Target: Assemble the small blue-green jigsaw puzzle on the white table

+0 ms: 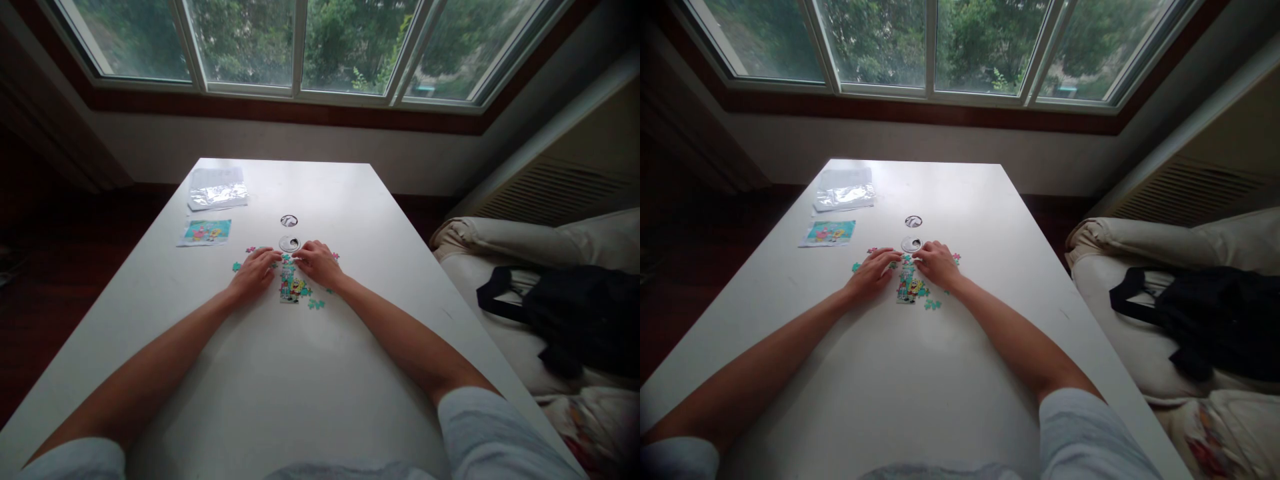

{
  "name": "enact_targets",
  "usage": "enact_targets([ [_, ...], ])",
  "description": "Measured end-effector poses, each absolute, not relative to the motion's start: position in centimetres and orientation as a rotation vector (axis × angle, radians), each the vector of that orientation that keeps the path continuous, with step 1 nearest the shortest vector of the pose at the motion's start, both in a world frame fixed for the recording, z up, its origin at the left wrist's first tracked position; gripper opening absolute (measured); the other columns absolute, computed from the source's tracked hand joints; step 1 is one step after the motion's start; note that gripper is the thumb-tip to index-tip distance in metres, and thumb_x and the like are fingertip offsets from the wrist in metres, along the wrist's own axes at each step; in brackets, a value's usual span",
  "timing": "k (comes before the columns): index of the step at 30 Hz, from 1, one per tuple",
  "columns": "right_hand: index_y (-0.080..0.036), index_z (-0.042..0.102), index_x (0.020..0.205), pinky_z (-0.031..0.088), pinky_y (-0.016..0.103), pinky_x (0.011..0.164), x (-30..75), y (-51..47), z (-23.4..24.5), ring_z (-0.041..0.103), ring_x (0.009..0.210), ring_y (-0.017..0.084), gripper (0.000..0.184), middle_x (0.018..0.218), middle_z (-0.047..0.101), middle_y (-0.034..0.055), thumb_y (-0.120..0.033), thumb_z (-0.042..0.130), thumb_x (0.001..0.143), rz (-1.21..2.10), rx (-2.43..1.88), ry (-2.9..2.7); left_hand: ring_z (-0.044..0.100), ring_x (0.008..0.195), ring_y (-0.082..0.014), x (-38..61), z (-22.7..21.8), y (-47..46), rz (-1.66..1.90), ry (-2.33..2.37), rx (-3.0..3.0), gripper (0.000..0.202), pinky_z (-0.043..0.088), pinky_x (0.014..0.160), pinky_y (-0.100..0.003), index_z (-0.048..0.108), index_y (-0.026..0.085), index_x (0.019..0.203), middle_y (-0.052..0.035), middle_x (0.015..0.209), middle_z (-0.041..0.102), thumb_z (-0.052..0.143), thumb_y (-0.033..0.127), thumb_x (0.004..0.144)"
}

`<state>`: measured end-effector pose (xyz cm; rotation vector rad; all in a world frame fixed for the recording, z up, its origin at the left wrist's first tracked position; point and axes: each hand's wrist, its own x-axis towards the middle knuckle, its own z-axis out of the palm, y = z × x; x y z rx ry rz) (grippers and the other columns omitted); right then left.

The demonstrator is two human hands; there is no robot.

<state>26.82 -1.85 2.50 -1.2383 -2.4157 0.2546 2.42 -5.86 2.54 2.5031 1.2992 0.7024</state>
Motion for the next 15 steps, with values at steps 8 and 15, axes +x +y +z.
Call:
enact_targets([
  [8, -0.03, 0.077, 0.106, 0.036, 0.034, 0.092, 26.8, -1.9, 2.5, 0.052, 0.104, 0.021, 0.019, 0.108, 0.066, 0.0064, -0.03, 0.061, 0.097, 0.264, -1.192, -2.461, 0.053, 0.127, -0.0248, 2.3, 2.7, -5.8, 0.764, 1.232, 2.558, 0.022, 0.04, 0.115, -0.049, 0.069, 0.024, 0.108, -0.0041, 0.124, 0.07, 0.05, 0.027, 0.097],
  [15, -0.026, 0.076, 0.106, 0.04, 0.035, 0.094, 28.5, -1.1, 3.2, 0.055, 0.104, 0.022, 0.02, 0.106, 0.069, 0.0067, -0.026, 0.059, 0.097, 0.306, -1.214, -2.375, 0.055, 0.122, -0.0242, 2.4, 2.9, -5.9, 0.779, 1.216, 2.558, 0.023, 0.043, 0.112, -0.049, 0.071, 0.025, 0.102, -0.0037, 0.12, 0.072, 0.049, 0.03, 0.099],
])
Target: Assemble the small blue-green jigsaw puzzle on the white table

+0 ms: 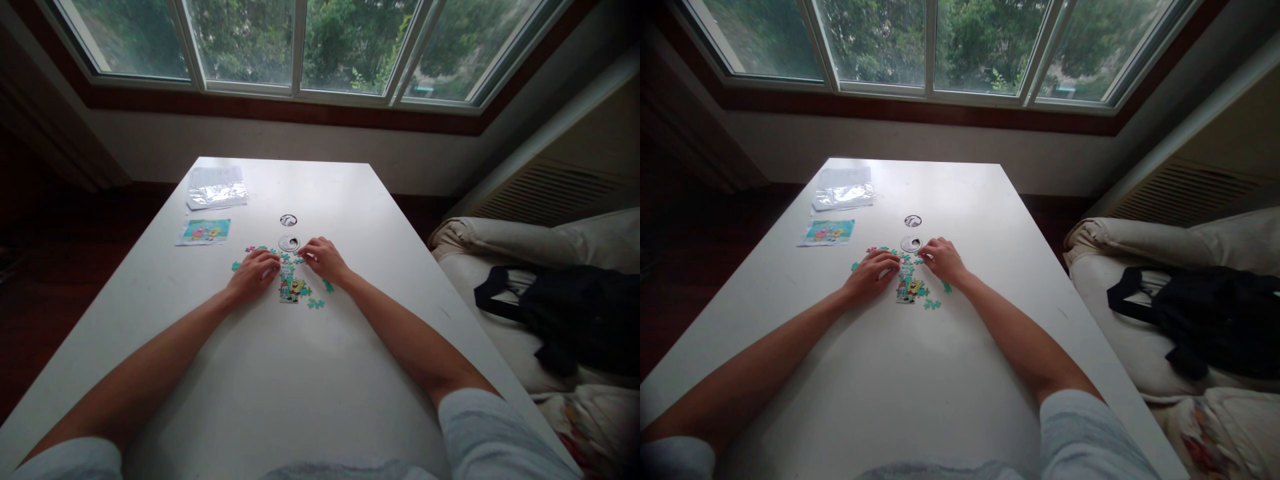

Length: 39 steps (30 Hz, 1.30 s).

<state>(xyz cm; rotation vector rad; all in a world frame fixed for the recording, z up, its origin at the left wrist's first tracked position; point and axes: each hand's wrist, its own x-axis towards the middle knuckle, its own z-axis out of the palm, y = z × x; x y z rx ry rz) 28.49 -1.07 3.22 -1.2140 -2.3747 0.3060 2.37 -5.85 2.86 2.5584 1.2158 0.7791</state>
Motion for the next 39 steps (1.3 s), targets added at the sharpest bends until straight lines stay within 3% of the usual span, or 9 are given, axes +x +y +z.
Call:
enact_targets([
  [9, -0.021, 0.077, 0.096, 0.044, 0.029, 0.082, 35.2, 1.9, 4.5, 0.06, 0.083, 0.017, 0.019, 0.088, 0.071, 0.0038, -0.016, 0.061, 0.087, 0.393, -1.452, -2.294, 0.056, 0.119, -0.024, 2.0, 2.9, -6.0, 0.774, 1.231, 2.584, 0.022, 0.043, 0.11, -0.049, 0.072, 0.025, 0.101, -0.0039, 0.119, 0.072, 0.05, 0.027, 0.098],
  [18, -0.021, 0.077, 0.095, 0.044, 0.029, 0.083, 36.1, 2.1, 3.8, 0.06, 0.087, 0.017, 0.016, 0.088, 0.07, 0.0037, -0.016, 0.066, 0.085, 0.373, -1.483, -2.345, 0.055, 0.12, -0.0258, 1.3, 2.5, -5.8, 0.817, 1.343, 2.584, 0.021, 0.046, 0.106, -0.05, 0.072, 0.025, 0.103, -0.005, 0.118, 0.071, 0.052, 0.025, 0.095],
  [26, -0.025, 0.077, 0.107, 0.044, 0.03, 0.086, 32.7, 0.3, 3.5, 0.056, 0.092, 0.019, 0.021, 0.093, 0.068, 0.0051, -0.019, 0.067, 0.09, 0.383, -1.198, -2.423, 0.054, 0.117, -0.0272, 1.0, 2.1, -5.6, 0.859, 1.454, 2.552, 0.02, 0.047, 0.105, -0.051, 0.073, 0.025, 0.1, -0.0052, 0.115, 0.072, 0.055, 0.023, 0.093],
  [39, -0.024, 0.075, 0.102, 0.041, 0.028, 0.084, 31.7, -0.3, 3.9, 0.055, 0.091, 0.018, 0.013, 0.089, 0.064, 0.0046, -0.024, 0.066, 0.092, 0.342, -1.388, -2.424, 0.054, 0.12, -0.0258, 1.5, 2.6, -6.0, 0.826, 1.281, 2.612, 0.021, 0.046, 0.107, -0.05, 0.073, 0.026, 0.106, -0.0056, 0.12, 0.07, 0.055, 0.023, 0.094],
])
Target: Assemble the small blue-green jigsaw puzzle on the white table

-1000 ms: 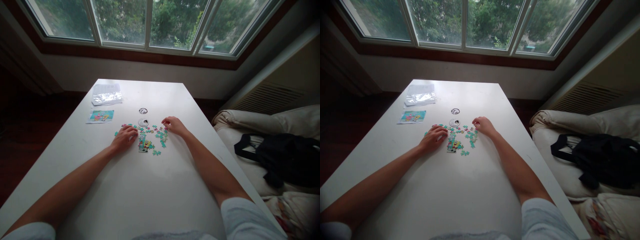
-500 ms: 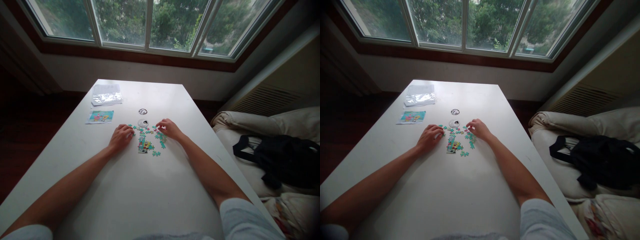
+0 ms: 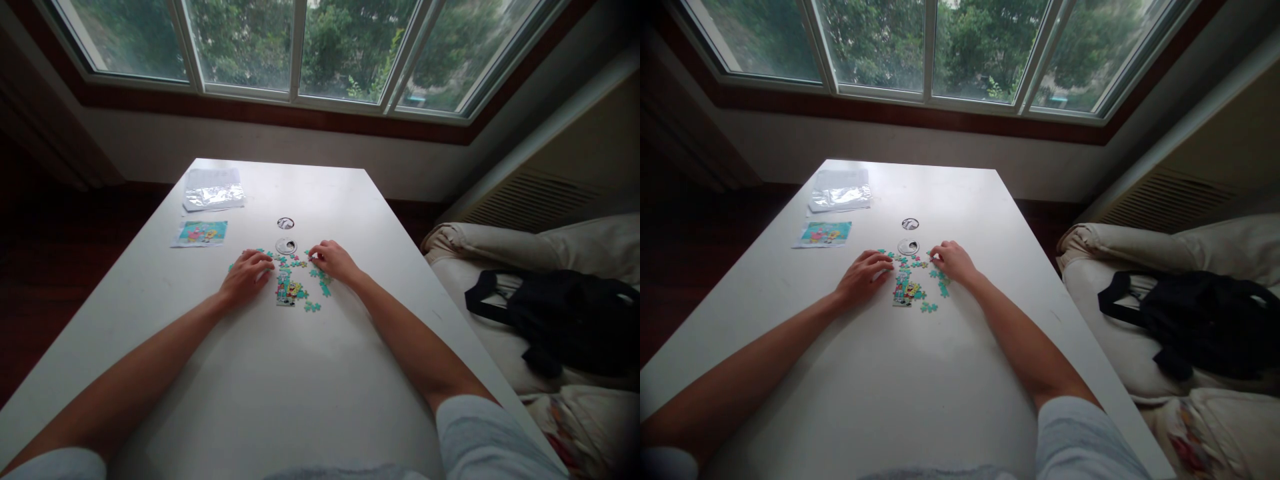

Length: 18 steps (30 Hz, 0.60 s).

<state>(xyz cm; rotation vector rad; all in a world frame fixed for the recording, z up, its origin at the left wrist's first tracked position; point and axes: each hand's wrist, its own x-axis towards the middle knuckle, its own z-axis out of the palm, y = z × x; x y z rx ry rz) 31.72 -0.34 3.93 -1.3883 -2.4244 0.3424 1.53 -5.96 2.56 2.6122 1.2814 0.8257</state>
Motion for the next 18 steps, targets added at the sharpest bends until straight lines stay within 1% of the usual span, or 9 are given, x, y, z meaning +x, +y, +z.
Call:
enact_targets([
  [6, -0.02, 0.071, 0.096, 0.039, 0.028, 0.081, 32.1, 0.1, 3.9, 0.055, 0.089, 0.018, 0.009, 0.088, 0.064, 0.0045, -0.026, 0.069, 0.089, 0.366, -1.468, -2.42, 0.058, 0.114, -0.0221, 2.1, 3.2, -6.3, 0.75, 0.952, 2.717, 0.02, 0.046, 0.107, -0.045, 0.072, 0.025, 0.102, -0.004, 0.113, 0.072, 0.053, 0.022, 0.097],
  [10, -0.019, 0.067, 0.091, 0.039, 0.028, 0.077, 32.0, 0.2, 3.8, 0.055, 0.084, 0.017, 0.009, 0.086, 0.065, 0.0033, -0.022, 0.071, 0.084, 0.374, -1.439, -2.381, 0.059, 0.112, -0.022, 2.2, 3.5, -6.4, 0.726, 0.908, 2.736, 0.021, 0.046, 0.105, -0.043, 0.072, 0.025, 0.106, -0.0044, 0.113, 0.072, 0.053, 0.022, 0.097],
  [14, -0.019, 0.065, 0.084, 0.04, 0.025, 0.072, 31.7, -0.1, 4.1, 0.056, 0.076, 0.014, 0.005, 0.082, 0.067, 0.0007, -0.017, 0.069, 0.082, 0.555, -1.314, -2.267, 0.057, 0.116, -0.0231, 2.3, 3.5, -6.5, 0.699, 0.94, 2.75, 0.022, 0.045, 0.106, -0.044, 0.071, 0.026, 0.113, -0.0044, 0.117, 0.071, 0.055, 0.025, 0.097],
  [16, -0.019, 0.066, 0.085, 0.041, 0.024, 0.07, 31.4, -0.4, 4.4, 0.058, 0.073, 0.013, 0.003, 0.081, 0.068, -0.0003, -0.018, 0.068, 0.082, 0.648, -1.257, -2.191, 0.057, 0.117, -0.0233, 2.3, 3.4, -6.6, 0.696, 0.96, 2.753, 0.022, 0.045, 0.107, -0.044, 0.071, 0.027, 0.113, -0.0041, 0.118, 0.07, 0.055, 0.025, 0.097],
  [18, -0.019, 0.068, 0.089, 0.042, 0.024, 0.069, 30.7, -1.1, 4.6, 0.059, 0.071, 0.012, 0.006, 0.08, 0.07, -0.0014, -0.02, 0.067, 0.083, 0.713, -1.209, -2.133, 0.056, 0.118, -0.0234, 2.4, 3.2, -6.6, 0.698, 0.988, 2.753, 0.021, 0.044, 0.108, -0.045, 0.071, 0.027, 0.111, -0.0039, 0.118, 0.07, 0.056, 0.025, 0.096],
])
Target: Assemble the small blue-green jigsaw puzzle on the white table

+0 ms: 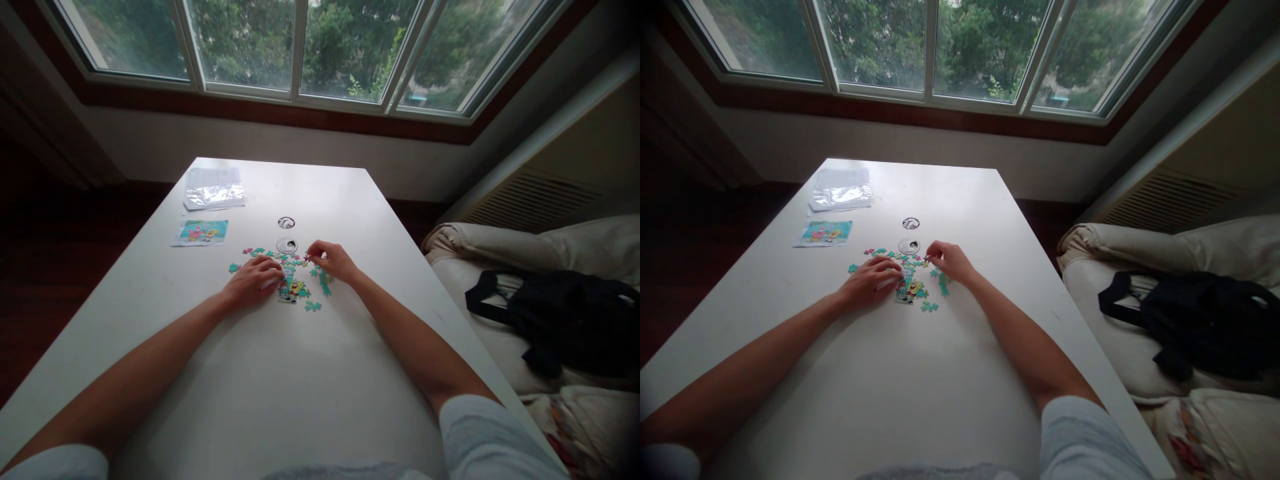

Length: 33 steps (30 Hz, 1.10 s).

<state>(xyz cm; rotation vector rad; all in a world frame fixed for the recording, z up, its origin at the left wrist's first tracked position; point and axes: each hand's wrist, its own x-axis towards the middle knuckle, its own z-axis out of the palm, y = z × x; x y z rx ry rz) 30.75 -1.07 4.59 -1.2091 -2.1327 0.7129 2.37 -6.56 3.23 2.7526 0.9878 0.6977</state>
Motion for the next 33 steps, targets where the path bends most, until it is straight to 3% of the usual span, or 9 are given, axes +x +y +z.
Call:
enact_targets([
  [4, -0.021, 0.068, 0.097, 0.044, 0.023, 0.071, 28.7, -3.0, 4.5, 0.062, 0.071, 0.011, 0.012, 0.081, 0.072, -0.0023, -0.019, 0.064, 0.085, 0.857, -1.081, -2.135, 0.055, 0.119, -0.0243, 2.3, 2.8, -6.3, 0.725, 1.061, 2.725, 0.02, 0.043, 0.11, -0.047, 0.07, 0.026, 0.112, -0.0043, 0.121, 0.068, 0.06, 0.029, 0.095],
  [10, -0.019, 0.067, 0.088, 0.046, 0.024, 0.073, 26.0, -5.2, 4.0, 0.06, 0.074, 0.012, 0.007, 0.081, 0.068, -0.0008, -0.014, 0.064, 0.084, 0.883, -0.932, -2.204, 0.057, 0.113, -0.0241, 1.8, 2.6, -6.0, 0.768, 1.163, 2.639, 0.015, 0.047, 0.105, -0.046, 0.069, 0.023, 0.1, -0.0049, 0.114, 0.069, 0.055, 0.027, 0.096],
  [17, -0.02, 0.068, 0.091, 0.044, 0.028, 0.081, 26.5, -4.6, 3.5, 0.058, 0.083, 0.015, 0.019, 0.086, 0.069, 0.0016, -0.004, 0.059, 0.083, 0.622, -0.94, -2.249, 0.059, 0.104, -0.0229, 1.9, 2.6, -6.2, 0.781, 1.143, 2.633, 0.014, 0.049, 0.097, -0.043, 0.071, 0.024, 0.096, -0.0043, 0.104, 0.071, 0.056, 0.025, 0.094],
  [24, -0.02, 0.071, 0.087, 0.042, 0.03, 0.082, 27.0, -4.2, 2.9, 0.056, 0.083, 0.017, 0.01, 0.083, 0.066, 0.0028, -0.014, 0.064, 0.09, 0.48, -0.924, -2.368, 0.061, 0.11, -0.0202, 2.1, 3.1, -6.5, 0.746, 0.906, 2.685, 0.022, 0.047, 0.104, -0.04, 0.073, 0.028, 0.107, -0.0024, 0.115, 0.073, 0.054, 0.025, 0.096],
  [33, -0.021, 0.074, 0.095, 0.044, 0.032, 0.088, 27.5, -3.9, 2.3, 0.057, 0.096, 0.02, 0.01, 0.095, 0.066, 0.0062, -0.02, 0.064, 0.093, 0.456, -0.872, -2.437, 0.06, 0.109, -0.022, 1.8, 3.5, -6.6, 0.667, 0.887, 2.779, 0.022, 0.046, 0.101, -0.041, 0.076, 0.029, 0.106, -0.0022, 0.111, 0.075, 0.056, 0.026, 0.096],
])
